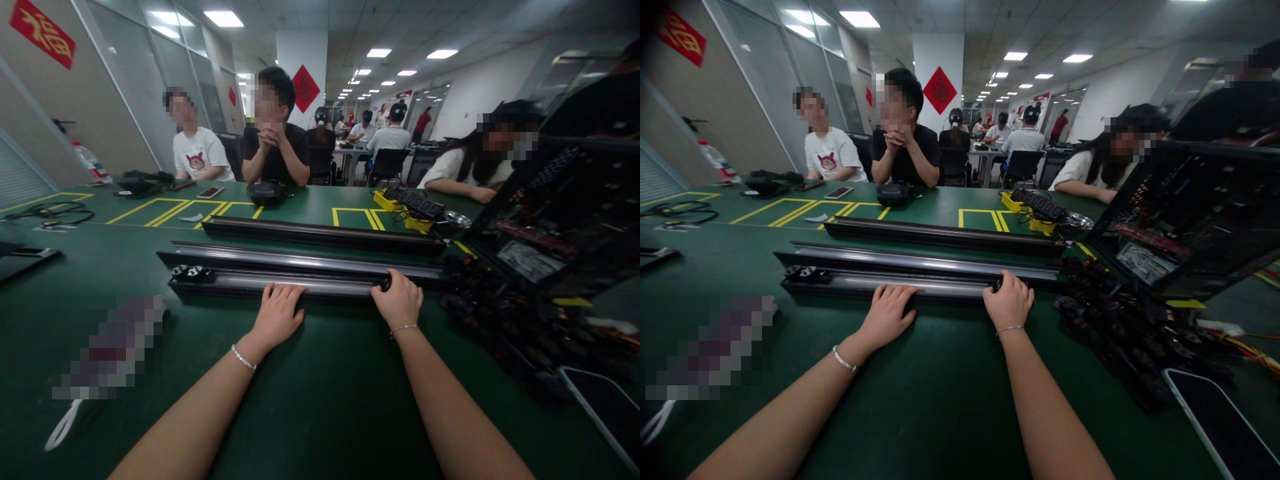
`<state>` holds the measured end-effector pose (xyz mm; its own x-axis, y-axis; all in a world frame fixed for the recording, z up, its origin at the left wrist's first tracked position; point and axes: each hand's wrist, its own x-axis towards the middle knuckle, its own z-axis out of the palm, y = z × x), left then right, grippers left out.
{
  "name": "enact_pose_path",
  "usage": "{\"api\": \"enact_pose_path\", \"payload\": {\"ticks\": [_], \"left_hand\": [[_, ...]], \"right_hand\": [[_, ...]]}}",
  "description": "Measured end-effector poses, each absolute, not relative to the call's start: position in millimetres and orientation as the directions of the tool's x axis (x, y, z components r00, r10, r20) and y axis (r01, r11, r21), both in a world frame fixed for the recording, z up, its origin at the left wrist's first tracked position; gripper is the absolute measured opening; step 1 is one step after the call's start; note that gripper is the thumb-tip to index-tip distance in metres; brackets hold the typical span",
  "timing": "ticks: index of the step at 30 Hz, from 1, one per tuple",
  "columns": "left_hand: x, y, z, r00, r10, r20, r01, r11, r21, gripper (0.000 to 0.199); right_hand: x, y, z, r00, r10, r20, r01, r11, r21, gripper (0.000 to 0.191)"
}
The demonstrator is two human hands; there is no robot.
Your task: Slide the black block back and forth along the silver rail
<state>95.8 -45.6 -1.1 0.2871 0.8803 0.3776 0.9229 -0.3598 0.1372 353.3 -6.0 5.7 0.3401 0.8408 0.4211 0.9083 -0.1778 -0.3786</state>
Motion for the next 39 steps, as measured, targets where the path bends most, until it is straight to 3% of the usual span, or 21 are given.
{"api": "enact_pose_path", "payload": {"ticks": [19,24,39], "left_hand": [[95,-45,-1,0.291,0.878,0.381,0.922,-0.364,0.133,0.043],[95,-45,-1,0.290,0.880,0.376,0.925,-0.359,0.127,0.043],[95,-45,-1,0.288,0.886,0.365,0.924,-0.357,0.137,0.042]], "right_hand": [[367,-9,6,0.303,0.873,0.382,0.910,-0.145,-0.389,0.040],[370,-11,3,0.415,0.829,0.374,0.872,-0.244,-0.425,0.050],[379,-7,3,0.426,0.835,0.348,0.826,-0.203,-0.525,0.055]]}}
